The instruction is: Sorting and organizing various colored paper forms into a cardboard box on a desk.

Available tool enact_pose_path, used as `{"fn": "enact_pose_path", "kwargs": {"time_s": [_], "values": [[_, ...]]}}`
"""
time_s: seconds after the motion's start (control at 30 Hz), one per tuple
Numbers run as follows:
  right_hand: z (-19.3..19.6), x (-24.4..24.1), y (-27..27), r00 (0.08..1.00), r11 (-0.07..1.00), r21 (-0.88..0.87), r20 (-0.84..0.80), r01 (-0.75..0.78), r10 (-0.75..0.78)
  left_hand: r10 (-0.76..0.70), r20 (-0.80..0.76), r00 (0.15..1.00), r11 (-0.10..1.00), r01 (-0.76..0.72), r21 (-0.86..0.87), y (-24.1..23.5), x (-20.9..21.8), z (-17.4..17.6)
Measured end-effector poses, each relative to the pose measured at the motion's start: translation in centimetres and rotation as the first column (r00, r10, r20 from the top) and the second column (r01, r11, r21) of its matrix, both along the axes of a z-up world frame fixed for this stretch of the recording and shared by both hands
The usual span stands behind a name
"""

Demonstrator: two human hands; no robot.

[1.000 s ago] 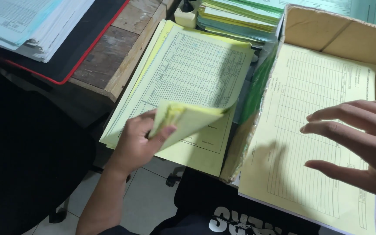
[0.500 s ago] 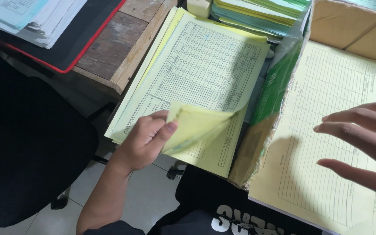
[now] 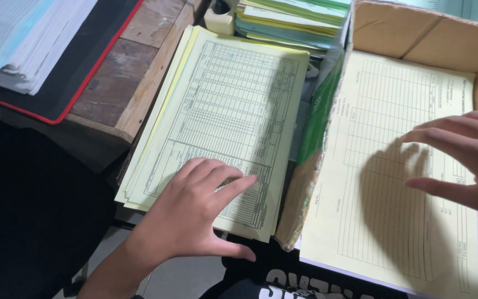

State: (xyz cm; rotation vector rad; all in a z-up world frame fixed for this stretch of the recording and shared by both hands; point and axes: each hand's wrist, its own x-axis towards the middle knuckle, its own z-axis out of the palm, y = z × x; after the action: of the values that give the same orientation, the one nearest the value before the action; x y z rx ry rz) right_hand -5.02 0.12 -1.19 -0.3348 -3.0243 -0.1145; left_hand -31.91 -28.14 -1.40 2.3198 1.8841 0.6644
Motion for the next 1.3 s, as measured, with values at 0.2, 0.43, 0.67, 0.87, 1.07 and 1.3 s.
{"fn": "enact_pose_path", "kwargs": {"time_s": [0.2,0.43,0.67,0.87,1.07,1.3], "values": [[0.1,0.2,-1.2,0.949,0.954,0.288,0.271,0.082,-0.163,-0.037,-0.056,0.998,0.998,0.04,0.042,1.6,2.1,1.5],[-0.4,6.8,-4.9,0.994,0.988,0.153,0.108,0.007,-0.023,-0.15,0.167,0.974,0.978,0.122,0.167,1.6,6.4,-2.1],[-0.6,9.4,-9.3,0.999,0.996,0.091,-0.044,0.007,-0.003,-0.096,0.035,0.995,0.973,0.086,0.216,1.5,6.9,-3.1],[0.4,13.0,-10.6,0.904,0.94,-0.229,-0.291,0.253,-0.314,-0.108,0.091,0.99,0.957,0.079,0.279,1.8,7.2,-2.4],[1.8,13.0,-11.5,0.889,0.875,-0.485,-0.403,-0.009,-0.215,-0.098,-0.047,0.994,0.977,0.105,0.186,1.5,7.5,-0.3],[1.8,12.1,-11.9,0.958,0.992,-0.061,-0.258,0.111,-0.123,-0.2,-0.397,0.896,0.872,0.348,0.344,2.6,11.2,3.3]]}}
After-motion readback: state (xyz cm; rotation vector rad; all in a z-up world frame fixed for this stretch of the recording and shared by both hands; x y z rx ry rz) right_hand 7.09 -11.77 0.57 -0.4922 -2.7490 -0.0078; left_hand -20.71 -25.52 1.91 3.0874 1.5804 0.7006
